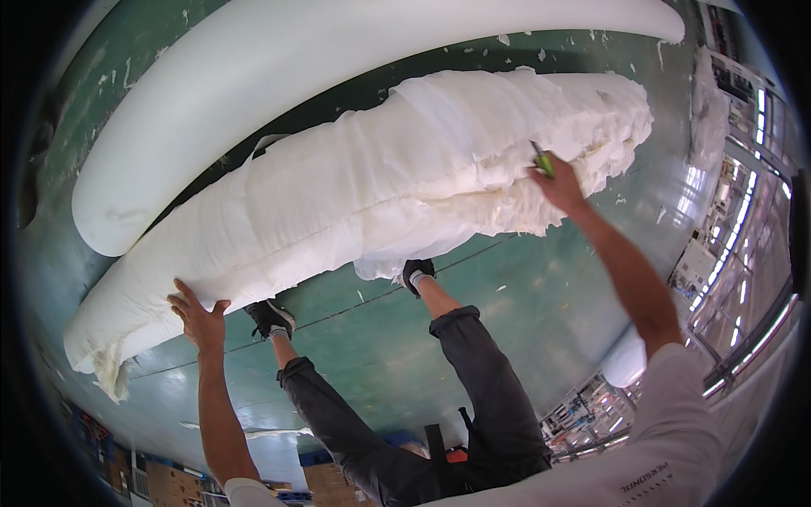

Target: The person uses a utility knife to cut open the outer white wrapping of a large cylindrical material roll on the floor.

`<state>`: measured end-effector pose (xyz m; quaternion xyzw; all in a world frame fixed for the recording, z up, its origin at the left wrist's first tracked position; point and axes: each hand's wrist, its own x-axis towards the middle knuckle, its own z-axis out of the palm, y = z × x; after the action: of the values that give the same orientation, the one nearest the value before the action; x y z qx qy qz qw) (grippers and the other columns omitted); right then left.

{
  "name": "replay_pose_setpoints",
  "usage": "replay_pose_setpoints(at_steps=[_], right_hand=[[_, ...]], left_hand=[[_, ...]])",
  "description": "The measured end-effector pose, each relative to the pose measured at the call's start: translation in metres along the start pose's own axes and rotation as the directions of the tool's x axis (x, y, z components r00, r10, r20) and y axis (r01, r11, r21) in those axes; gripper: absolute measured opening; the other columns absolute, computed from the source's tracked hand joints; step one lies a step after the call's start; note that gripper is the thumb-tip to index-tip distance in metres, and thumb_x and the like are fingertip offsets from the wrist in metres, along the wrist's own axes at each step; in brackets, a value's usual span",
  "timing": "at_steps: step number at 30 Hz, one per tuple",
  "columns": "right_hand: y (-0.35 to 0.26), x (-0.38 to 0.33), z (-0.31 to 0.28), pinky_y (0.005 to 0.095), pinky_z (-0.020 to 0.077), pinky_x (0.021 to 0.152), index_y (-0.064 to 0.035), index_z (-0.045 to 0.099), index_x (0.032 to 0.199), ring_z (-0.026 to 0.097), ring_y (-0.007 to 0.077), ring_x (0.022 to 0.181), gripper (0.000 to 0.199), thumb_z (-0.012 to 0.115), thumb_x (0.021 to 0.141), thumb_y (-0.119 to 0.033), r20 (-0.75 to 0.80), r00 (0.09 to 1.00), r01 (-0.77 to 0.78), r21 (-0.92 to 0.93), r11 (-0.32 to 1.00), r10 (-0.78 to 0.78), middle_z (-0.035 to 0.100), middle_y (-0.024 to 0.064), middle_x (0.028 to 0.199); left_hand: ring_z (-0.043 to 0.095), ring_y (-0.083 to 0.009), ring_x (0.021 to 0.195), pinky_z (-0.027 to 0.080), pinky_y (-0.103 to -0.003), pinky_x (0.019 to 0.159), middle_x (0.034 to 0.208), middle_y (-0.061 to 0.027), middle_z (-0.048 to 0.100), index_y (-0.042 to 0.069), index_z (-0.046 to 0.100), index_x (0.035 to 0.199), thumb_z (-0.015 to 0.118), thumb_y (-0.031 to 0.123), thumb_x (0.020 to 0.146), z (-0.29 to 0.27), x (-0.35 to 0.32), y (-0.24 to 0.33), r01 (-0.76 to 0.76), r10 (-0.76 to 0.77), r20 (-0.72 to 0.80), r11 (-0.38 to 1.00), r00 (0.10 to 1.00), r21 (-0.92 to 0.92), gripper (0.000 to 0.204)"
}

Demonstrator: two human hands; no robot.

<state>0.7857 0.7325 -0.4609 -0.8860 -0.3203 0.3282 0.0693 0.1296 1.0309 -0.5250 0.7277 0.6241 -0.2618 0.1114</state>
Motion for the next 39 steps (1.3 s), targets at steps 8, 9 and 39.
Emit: replay_pose_setpoints(at_steps=[8,9,39], right_hand=[[-0.086,0.004,0.155,0.0442,0.0533,0.079,0.0035,0.065,0.111,0.068,0.0385,0.084,0.050,0.082,0.074,-0.025,-0.376,0.750,-0.366,0.448,0.816,0.543,0.069,0.0236,0.101],[-0.088,0.006,0.155,0.0438,0.0533,0.077,0.0029,0.067,0.107,0.067,0.0387,0.080,0.043,0.081,0.075,-0.023,-0.320,0.743,-0.406,0.483,0.776,0.588,0.070,0.0230,0.097],[-0.119,-0.073,0.170,0.0424,0.0500,0.071,-0.0008,0.063,0.102,0.063,0.0358,0.077,0.031,0.077,0.082,-0.020,-0.055,0.947,-0.287,0.310,0.907,0.318,0.065,0.0185,0.080]], left_hand=[[0.029,-0.0587,0.139,0.051,-0.054,0.098,0.154,-0.0418,0.016,0.016,0.004,0.160,0.088,0.039,0.068,-0.001,0.001,0.010,-0.026,0.026,0.005,0.999,1.000,0.026,0.127],[0.029,-0.0592,0.139,0.051,-0.053,0.098,0.154,-0.0426,0.015,0.015,0.004,0.160,0.088,0.039,0.068,-0.001,0.001,0.009,-0.020,0.019,0.012,0.999,1.000,0.036,0.127],[0.029,-0.0614,0.137,0.049,-0.055,0.099,0.152,-0.0451,0.016,0.012,0.001,0.160,0.089,0.038,0.069,-0.015,0.006,0.011,-0.006,0.002,0.108,1.000,0.994,0.031,0.129]])
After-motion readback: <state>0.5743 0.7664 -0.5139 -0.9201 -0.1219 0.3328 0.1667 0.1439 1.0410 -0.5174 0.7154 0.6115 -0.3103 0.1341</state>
